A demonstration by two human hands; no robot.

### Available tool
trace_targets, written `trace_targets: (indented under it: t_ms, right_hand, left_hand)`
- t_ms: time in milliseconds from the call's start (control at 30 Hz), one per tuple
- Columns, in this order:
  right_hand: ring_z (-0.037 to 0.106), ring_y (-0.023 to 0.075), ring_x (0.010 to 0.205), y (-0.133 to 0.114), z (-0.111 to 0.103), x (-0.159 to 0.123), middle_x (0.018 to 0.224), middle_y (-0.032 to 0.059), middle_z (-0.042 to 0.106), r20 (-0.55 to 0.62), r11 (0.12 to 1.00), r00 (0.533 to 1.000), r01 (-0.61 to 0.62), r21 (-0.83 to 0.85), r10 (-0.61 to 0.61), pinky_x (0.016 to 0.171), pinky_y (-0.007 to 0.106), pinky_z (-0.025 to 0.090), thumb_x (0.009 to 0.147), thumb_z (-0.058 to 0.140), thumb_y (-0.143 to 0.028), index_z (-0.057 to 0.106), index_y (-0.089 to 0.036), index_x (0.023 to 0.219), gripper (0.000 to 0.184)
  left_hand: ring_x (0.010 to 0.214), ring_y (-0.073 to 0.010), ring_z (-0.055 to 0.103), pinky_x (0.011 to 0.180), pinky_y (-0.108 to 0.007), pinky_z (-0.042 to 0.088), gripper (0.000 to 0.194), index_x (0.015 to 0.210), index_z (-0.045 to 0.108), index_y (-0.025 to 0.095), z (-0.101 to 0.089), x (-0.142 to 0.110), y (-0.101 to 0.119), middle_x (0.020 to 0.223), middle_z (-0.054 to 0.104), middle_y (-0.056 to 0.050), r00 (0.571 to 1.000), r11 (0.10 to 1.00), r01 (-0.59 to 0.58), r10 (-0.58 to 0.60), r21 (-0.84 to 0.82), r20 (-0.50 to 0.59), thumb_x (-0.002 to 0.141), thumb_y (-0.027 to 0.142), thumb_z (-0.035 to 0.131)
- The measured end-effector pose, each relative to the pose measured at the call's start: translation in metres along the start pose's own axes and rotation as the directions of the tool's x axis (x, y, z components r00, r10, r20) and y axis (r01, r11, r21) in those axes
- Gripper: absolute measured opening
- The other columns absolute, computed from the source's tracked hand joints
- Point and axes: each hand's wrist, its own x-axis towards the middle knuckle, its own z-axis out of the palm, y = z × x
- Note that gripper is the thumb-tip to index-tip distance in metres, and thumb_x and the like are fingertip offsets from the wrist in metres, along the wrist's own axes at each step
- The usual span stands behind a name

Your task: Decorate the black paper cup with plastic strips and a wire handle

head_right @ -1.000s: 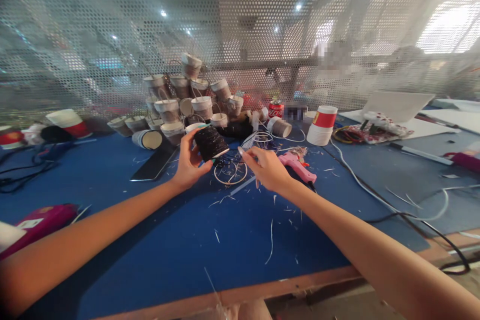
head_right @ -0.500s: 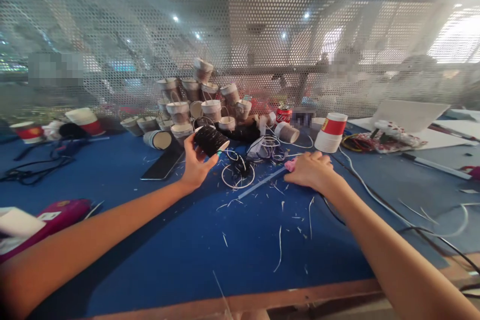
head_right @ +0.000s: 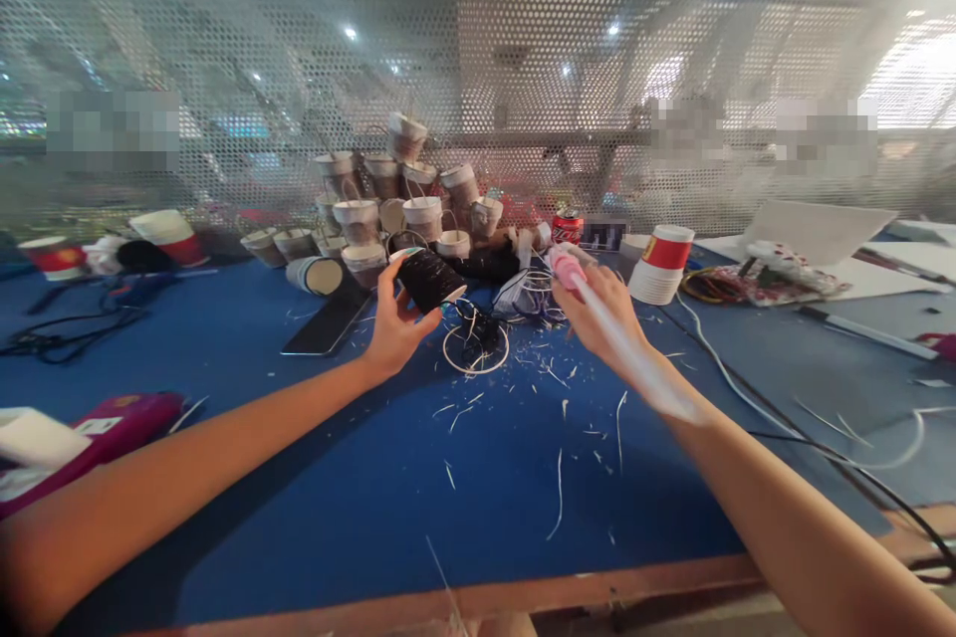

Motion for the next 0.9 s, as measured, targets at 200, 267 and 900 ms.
trace_targets:
  t_ms: [200,267,900]
  right_hand:
    - [0.042,0.0094,0.030,-0.031,0.010,-0.019,0.051,-0.0007,0.056,0.266,0.625,0.963,-0.231,0.746,0.038,0.028,0.024,0.031,0.072,0.055,-0.060,0.061,-0.019,0.082,0.043]
    - [0.042,0.0085,0.029,-0.036,0.014,-0.025,0.053,-0.0004,0.058,0.317,0.552,0.948,-0.272,0.788,0.015,0.026,0.023,0.029,0.068,0.060,-0.060,0.062,-0.019,0.083,0.043]
    - [0.041,0.0060,0.026,-0.044,0.016,-0.032,0.050,-0.0008,0.058,0.453,0.598,0.891,-0.339,0.726,-0.045,0.024,0.020,0.025,0.064,0.063,-0.060,0.060,-0.016,0.074,0.045]
  left_hand:
    - [0.109,-0.0228,0.053,0.089,-0.039,0.052,0.075,0.128,0.035,0.026,0.000,-0.001,-0.001,0.123,0.047,-0.009,1.000,1.000,0.000,0.001,-0.020,0.027,0.063,0.023,0.073]
    - [0.108,-0.0222,0.053,0.088,-0.038,0.052,0.075,0.128,0.034,0.026,0.000,-0.001,0.000,0.121,0.048,-0.009,0.999,1.000,-0.008,0.009,-0.028,0.043,0.064,0.022,0.072]
    - [0.119,-0.0260,0.046,0.092,-0.041,0.050,0.076,0.128,0.033,0.026,0.000,-0.003,0.000,0.131,0.040,-0.012,0.992,0.997,-0.075,0.075,-0.005,0.100,0.064,0.022,0.073]
